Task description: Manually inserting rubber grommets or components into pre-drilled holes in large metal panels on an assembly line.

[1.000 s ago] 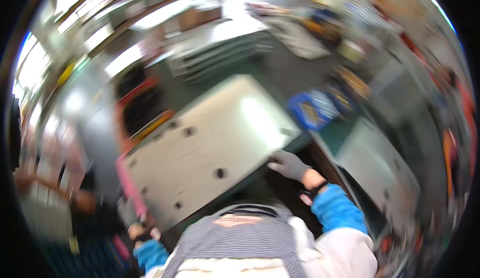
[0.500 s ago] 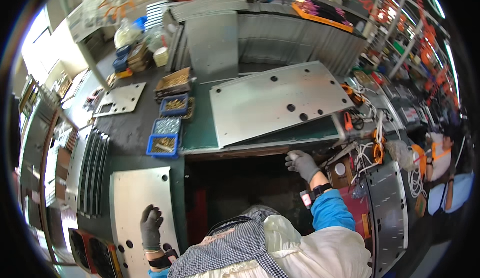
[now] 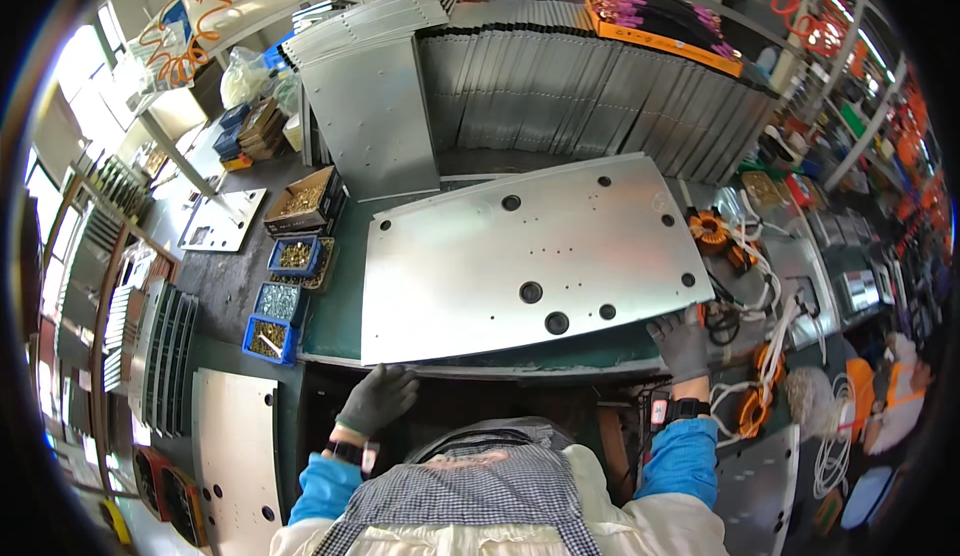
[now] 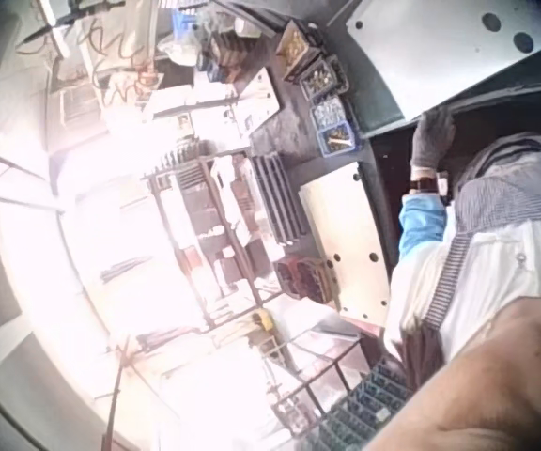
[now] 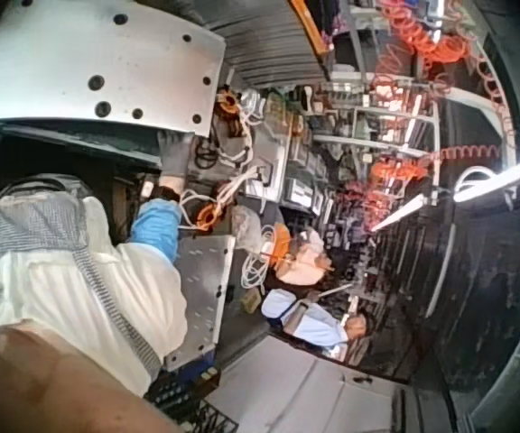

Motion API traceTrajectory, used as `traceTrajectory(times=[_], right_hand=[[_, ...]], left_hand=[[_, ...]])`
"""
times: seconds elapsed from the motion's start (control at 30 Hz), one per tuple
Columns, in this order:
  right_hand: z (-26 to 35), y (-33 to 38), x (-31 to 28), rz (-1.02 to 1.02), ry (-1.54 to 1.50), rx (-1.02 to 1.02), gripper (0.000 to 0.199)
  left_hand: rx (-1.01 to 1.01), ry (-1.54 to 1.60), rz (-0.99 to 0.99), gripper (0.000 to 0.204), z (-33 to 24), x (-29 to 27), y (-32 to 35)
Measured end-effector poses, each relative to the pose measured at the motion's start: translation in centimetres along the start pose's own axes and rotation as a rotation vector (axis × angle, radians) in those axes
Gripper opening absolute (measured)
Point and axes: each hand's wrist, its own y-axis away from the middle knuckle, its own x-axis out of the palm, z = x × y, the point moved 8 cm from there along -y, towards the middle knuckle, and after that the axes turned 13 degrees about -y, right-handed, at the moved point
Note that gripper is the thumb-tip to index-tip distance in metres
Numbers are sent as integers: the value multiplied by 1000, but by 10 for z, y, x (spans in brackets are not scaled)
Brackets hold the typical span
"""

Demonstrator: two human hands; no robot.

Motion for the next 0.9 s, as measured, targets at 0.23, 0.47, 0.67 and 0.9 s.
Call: traceTrajectory(times=[0.23, 0.47, 0.67, 0.9], right_hand=[[0, -28, 29, 124, -142, 95, 54], [37, -9, 74, 77, 116, -38, 57], [91, -12, 172, 26, 311, -150, 42], [110, -16, 237, -96, 530, -57, 35]], left_hand=[[-559, 1174, 260, 27, 50, 34, -72], [-1372, 3256, -534, 31, 60, 75, -42], [-1538, 3020, -235, 28, 120, 161, 10], [-1155, 2648, -223, 30, 204, 207, 30]])
